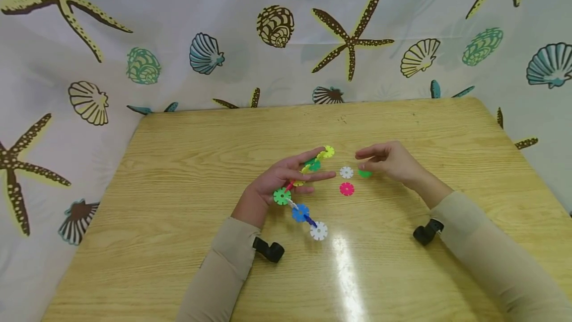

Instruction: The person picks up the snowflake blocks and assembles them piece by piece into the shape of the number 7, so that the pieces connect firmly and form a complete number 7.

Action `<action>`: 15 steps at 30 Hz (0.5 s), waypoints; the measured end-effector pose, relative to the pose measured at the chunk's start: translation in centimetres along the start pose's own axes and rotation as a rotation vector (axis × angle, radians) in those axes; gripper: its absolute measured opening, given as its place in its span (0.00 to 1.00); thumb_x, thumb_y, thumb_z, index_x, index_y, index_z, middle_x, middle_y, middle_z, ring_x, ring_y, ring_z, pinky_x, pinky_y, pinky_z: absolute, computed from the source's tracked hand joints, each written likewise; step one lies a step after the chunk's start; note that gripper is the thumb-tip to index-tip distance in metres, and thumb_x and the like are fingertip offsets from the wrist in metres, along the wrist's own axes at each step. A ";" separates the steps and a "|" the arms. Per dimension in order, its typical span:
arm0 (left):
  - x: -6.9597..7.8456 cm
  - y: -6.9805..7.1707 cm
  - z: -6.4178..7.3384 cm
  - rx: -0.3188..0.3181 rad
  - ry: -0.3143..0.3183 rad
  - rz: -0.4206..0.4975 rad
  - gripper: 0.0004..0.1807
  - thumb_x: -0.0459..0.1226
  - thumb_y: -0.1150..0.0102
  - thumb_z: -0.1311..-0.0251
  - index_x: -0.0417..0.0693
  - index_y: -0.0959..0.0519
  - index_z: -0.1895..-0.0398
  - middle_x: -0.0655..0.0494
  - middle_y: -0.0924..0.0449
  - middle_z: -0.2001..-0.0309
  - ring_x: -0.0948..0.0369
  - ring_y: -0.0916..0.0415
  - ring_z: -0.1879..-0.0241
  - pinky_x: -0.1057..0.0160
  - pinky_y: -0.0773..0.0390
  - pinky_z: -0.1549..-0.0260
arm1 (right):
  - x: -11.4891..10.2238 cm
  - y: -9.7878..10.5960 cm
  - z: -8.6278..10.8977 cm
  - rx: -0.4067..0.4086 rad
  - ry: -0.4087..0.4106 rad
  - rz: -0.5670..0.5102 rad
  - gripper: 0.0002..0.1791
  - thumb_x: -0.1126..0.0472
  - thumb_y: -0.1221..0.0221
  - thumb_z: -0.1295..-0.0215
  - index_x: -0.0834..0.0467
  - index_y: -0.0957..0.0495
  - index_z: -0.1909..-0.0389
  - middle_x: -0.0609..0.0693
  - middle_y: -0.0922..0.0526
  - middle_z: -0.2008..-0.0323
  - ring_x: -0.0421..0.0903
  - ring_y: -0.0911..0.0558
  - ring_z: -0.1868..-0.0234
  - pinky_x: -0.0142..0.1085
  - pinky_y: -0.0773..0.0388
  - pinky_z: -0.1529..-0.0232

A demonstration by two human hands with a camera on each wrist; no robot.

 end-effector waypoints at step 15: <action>0.1 0.2 0.1 0.011 -0.017 0.013 0.36 0.24 0.66 0.26 0.53 0.56 0.18 0.42 0.67 0.19 0.60 0.22 0.38 0.71 0.15 0.59 | 1.8 -0.4 -0.1 0.011 -0.027 0.081 0.24 0.64 0.32 0.39 0.62 0.20 0.41 0.59 0.18 0.40 0.53 0.18 0.47 0.25 0.21 0.56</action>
Point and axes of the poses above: each hand's wrist, its own z-axis away from the middle knuckle, its own y-axis out of the back of the hand, x = y × z, the point moved 3 cm from there along -z, towards the middle knuckle
